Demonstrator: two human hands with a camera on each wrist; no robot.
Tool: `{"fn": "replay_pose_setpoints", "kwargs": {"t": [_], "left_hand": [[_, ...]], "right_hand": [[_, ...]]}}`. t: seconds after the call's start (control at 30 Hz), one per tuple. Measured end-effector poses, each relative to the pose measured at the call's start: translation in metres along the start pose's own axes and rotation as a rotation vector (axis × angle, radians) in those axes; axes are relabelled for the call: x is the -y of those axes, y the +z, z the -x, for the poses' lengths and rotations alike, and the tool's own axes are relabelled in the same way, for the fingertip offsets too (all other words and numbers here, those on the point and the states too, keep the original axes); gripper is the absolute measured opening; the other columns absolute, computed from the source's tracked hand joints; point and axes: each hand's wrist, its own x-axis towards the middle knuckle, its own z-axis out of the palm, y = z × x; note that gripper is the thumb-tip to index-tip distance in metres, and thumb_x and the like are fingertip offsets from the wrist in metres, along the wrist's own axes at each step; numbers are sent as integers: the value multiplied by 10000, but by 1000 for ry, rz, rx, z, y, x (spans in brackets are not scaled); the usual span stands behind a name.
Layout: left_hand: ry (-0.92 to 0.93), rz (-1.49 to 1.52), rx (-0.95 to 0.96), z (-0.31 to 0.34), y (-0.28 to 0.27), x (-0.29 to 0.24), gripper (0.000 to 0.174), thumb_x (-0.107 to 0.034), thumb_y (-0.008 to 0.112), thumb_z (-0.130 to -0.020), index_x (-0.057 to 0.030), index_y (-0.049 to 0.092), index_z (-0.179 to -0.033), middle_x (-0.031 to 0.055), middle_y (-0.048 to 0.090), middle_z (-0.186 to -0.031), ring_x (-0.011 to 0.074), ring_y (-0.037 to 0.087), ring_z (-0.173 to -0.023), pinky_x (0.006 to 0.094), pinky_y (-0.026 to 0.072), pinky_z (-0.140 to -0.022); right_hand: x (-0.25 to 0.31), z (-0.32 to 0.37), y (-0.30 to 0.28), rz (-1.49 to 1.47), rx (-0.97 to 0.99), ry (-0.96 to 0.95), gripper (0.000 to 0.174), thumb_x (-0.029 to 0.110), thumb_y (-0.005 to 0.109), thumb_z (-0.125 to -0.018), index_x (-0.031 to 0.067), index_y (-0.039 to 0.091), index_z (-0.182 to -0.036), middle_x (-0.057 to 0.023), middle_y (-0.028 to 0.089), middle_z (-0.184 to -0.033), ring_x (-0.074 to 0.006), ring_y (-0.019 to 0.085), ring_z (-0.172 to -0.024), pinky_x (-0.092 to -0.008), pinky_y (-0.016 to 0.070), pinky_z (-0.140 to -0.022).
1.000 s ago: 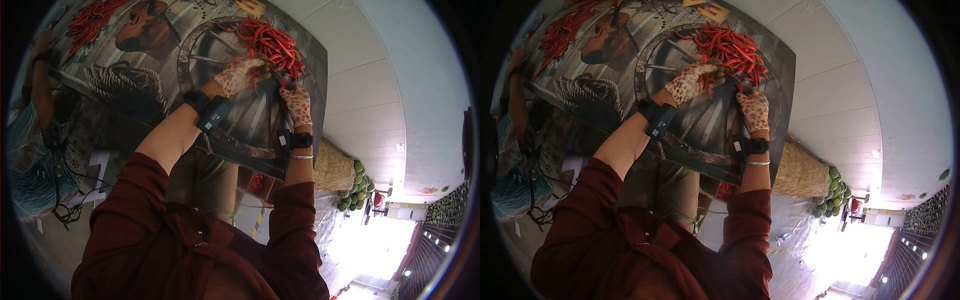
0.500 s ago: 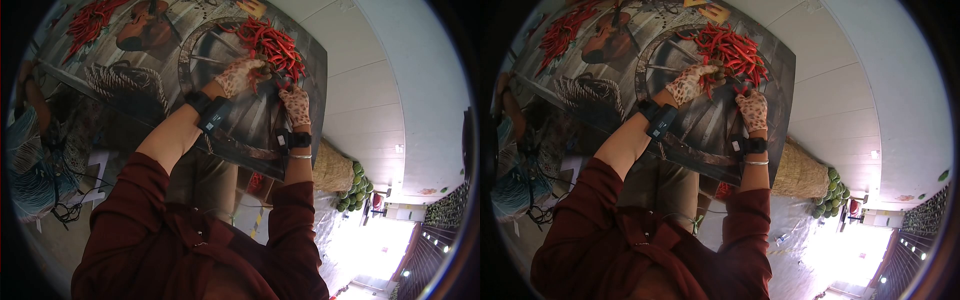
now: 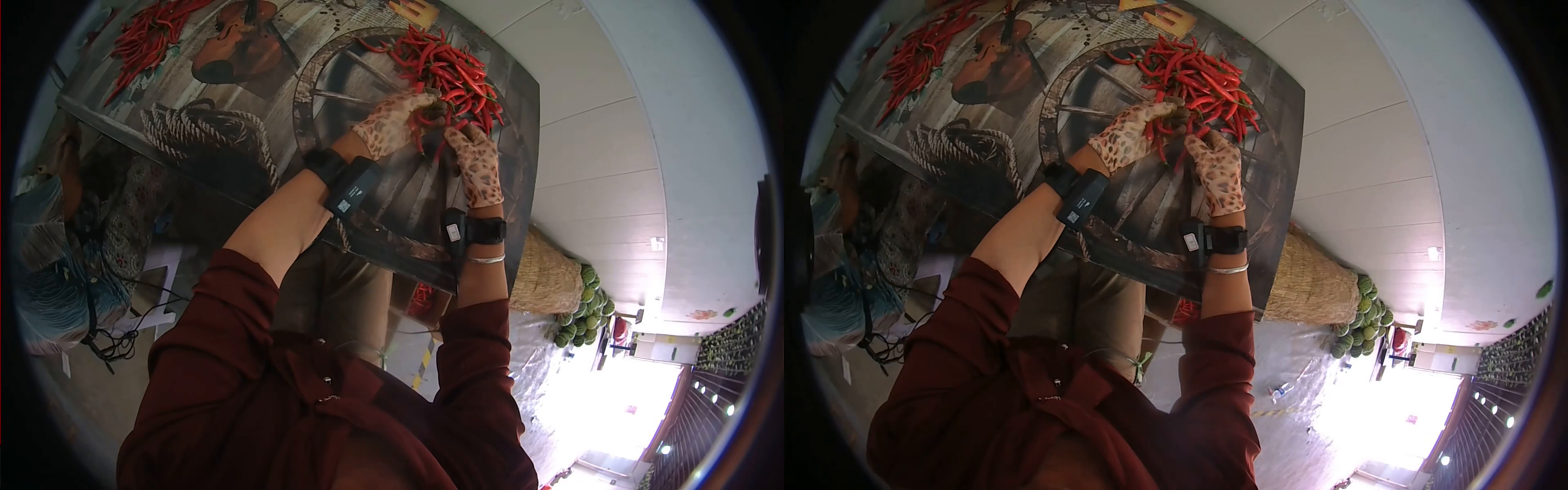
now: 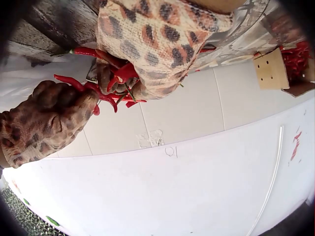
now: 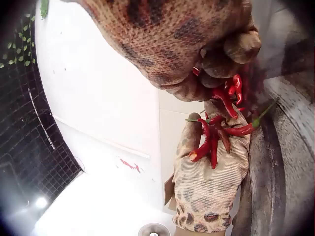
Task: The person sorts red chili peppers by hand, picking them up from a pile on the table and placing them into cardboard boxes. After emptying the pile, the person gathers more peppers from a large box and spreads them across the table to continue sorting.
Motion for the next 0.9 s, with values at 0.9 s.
{"fn": "replay_pose_setpoints", "kwargs": {"t": [0.9], "left_hand": [[-247, 39, -79, 1, 12, -17, 382, -70, 567, -887, -52, 517, -1265, 58, 557, -1252, 155, 543, -1132, 266, 522, -858]], "right_hand": [[-1, 1, 11, -80, 47, -92, 217, 192, 648, -847, 6, 657, -958, 18, 585, -775, -51, 483, -646, -214, 374, -559]]}}
